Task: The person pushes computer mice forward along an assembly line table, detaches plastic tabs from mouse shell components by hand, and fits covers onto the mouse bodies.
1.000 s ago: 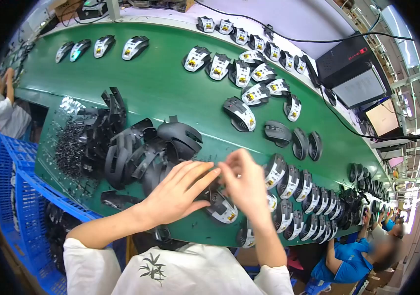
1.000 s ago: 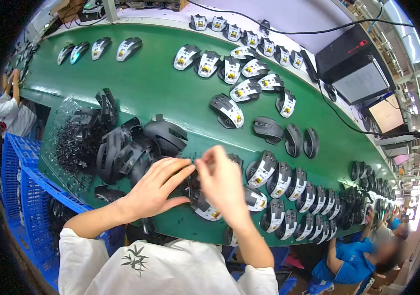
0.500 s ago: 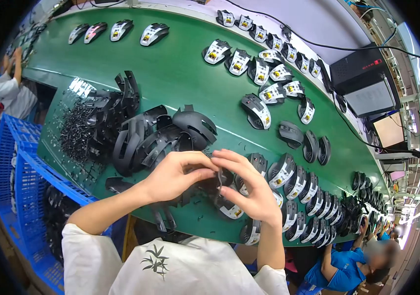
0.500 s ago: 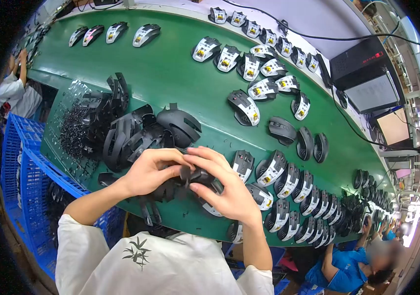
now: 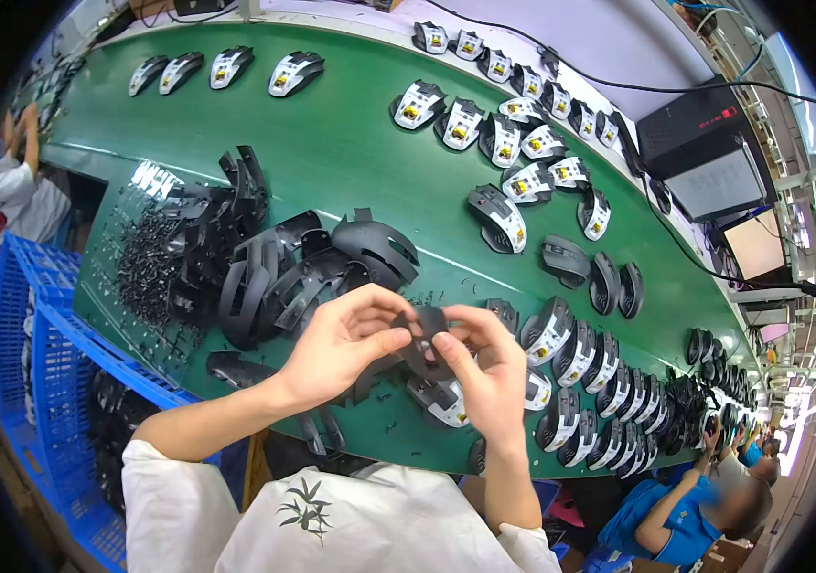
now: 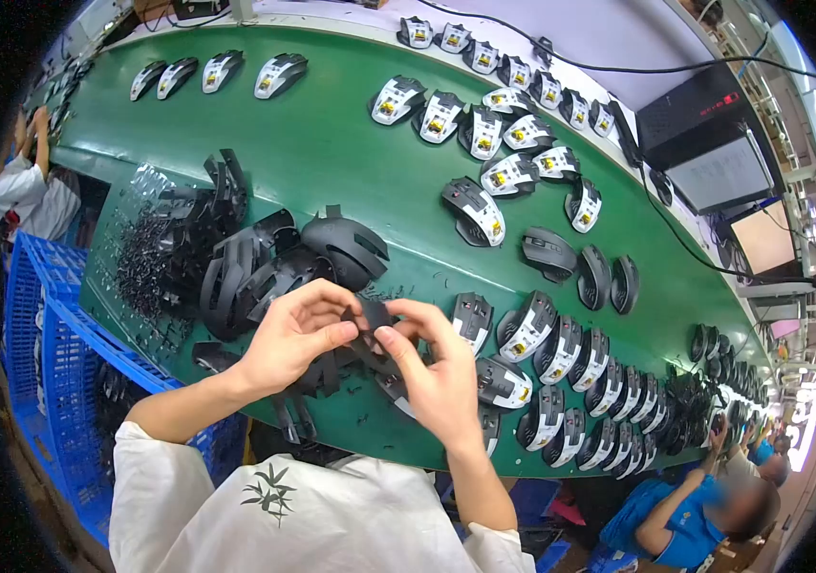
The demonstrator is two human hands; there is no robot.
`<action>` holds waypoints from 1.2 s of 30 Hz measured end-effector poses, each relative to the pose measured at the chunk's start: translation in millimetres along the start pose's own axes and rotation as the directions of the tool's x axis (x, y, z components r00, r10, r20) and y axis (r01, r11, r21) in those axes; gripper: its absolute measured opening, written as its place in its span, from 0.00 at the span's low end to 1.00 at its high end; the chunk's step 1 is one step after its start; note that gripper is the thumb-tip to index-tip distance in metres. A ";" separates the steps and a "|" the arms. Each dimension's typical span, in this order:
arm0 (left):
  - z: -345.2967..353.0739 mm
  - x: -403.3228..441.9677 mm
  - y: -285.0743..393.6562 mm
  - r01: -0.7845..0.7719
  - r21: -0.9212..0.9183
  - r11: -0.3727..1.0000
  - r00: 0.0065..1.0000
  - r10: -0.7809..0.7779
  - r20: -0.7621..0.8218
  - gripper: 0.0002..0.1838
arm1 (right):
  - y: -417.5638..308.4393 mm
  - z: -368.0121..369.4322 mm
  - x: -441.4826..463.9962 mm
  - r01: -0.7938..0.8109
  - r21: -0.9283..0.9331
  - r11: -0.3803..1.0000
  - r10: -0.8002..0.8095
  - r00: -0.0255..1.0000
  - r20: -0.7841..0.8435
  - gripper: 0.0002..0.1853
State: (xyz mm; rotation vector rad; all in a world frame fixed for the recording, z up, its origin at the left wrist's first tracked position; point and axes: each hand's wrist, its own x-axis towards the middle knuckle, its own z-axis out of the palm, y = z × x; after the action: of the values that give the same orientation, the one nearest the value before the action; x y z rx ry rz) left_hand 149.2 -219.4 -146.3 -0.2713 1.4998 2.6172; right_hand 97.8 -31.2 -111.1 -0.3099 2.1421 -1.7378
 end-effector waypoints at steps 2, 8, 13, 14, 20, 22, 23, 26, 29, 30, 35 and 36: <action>-8.4 -0.3 -0.2 0.030 0.030 0.999 0.999 -0.031 0.022 0.13 | -2.7 14.1 -5.4 0.067 -0.037 0.997 -0.070 0.994 -0.080 0.12; -7.2 0.1 1.3 0.101 0.044 0.994 0.994 -0.099 -0.049 0.13 | -1.4 18.7 -0.1 0.121 -0.199 0.973 -0.126 0.992 -0.012 0.11; 5.3 -4.6 -6.6 -0.134 0.243 0.961 0.983 0.160 -0.091 0.12 | 1.3 0.6 3.4 0.069 -0.021 0.997 -0.067 0.994 0.083 0.09; 5.7 -4.6 -7.5 -0.131 0.240 0.962 0.983 0.157 -0.091 0.12 | 3.1 -1.4 3.7 0.065 -0.023 0.998 -0.063 0.995 0.082 0.09; 3.3 -0.8 -1.7 -0.061 0.294 0.954 0.998 0.063 0.003 0.13 | 23.9 -11.9 15.3 -0.264 0.175 0.949 0.201 0.929 0.312 0.06; 1.8 -2.5 2.7 0.059 0.320 0.946 0.998 -0.065 0.009 0.13 | 33.7 -11.9 19.1 -0.330 0.179 0.927 0.247 0.895 0.372 0.06; 2.0 -3.2 4.5 0.117 0.332 0.936 0.992 -0.128 0.011 0.13 | 35.2 -12.1 20.3 -0.363 0.178 0.915 0.270 0.875 0.401 0.06; 8.9 -6.5 13.1 0.173 0.320 0.931 0.978 -0.200 0.053 0.13 | 29.0 -4.4 22.4 -0.321 0.183 0.929 0.262 0.922 0.286 0.08; 11.7 -6.3 16.2 0.228 0.322 0.919 0.956 -0.274 0.107 0.14 | 24.3 -2.8 31.2 -0.282 0.150 0.948 0.266 0.956 0.123 0.11; 9.7 -5.1 13.4 0.222 0.271 0.937 0.963 -0.254 0.091 0.13 | 24.0 -7.1 37.0 -0.293 0.106 0.950 0.285 0.954 0.089 0.12; -8.8 5.1 1.9 0.181 -0.003 0.983 0.983 -0.181 0.016 0.09 | 11.8 -16.1 26.4 0.115 -0.488 0.865 -0.123 0.992 0.016 0.20; -14.2 8.5 1.3 0.176 -0.108 0.978 0.984 -0.177 -0.002 0.09 | -0.4 -15.6 17.9 0.184 -0.482 0.857 -0.158 0.983 0.094 0.22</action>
State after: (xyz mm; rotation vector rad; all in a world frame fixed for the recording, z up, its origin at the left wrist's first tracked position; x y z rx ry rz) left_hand 142.0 -232.3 -154.0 -0.4105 1.2748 2.5616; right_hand 75.1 -24.3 -110.5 -0.6887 2.5596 -1.2172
